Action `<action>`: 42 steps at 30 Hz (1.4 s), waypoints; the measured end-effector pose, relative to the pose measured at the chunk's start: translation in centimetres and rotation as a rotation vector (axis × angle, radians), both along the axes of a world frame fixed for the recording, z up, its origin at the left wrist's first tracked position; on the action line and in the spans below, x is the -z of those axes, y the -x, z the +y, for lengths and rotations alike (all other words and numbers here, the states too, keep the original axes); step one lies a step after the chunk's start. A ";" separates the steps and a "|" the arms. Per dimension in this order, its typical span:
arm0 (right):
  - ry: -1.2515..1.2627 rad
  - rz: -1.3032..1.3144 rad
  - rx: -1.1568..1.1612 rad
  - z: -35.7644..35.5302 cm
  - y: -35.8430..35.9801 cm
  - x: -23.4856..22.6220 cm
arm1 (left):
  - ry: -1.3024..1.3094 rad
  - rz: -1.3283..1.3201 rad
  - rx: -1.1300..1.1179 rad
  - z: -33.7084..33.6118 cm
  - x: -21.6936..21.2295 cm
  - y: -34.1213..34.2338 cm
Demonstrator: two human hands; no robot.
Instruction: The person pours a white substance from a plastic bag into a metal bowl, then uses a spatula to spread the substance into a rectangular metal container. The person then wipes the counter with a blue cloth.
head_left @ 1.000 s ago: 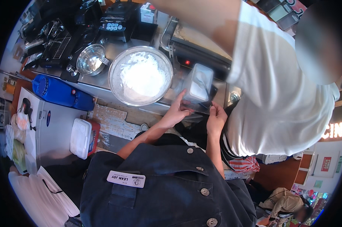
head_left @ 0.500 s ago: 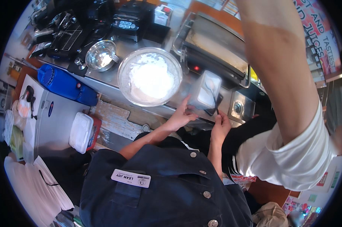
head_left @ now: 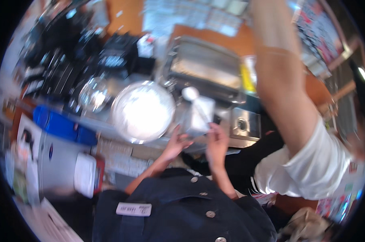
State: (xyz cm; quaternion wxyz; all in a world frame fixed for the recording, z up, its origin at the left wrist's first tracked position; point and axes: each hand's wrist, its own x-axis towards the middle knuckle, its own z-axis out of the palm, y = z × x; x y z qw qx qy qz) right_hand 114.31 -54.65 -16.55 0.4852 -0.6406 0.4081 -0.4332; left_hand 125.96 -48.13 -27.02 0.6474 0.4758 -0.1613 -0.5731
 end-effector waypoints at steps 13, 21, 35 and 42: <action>0.993 0.676 -0.202 1.2 -7.8 5.1 | 0.253 0.109 0.043 1.2 3.3 -1.5; 0.949 0.490 -0.267 1.9 -6.5 4.9 | 0.196 0.056 0.040 2.4 4.0 -1.3; 0.729 0.576 -0.475 -1.6 -9.0 5.4 | 0.201 0.056 -0.038 0.4 3.0 -0.8; 0.674 0.296 -0.102 -5.6 -1.8 -2.4 | -0.117 0.133 -0.063 0.3 -0.2 -0.4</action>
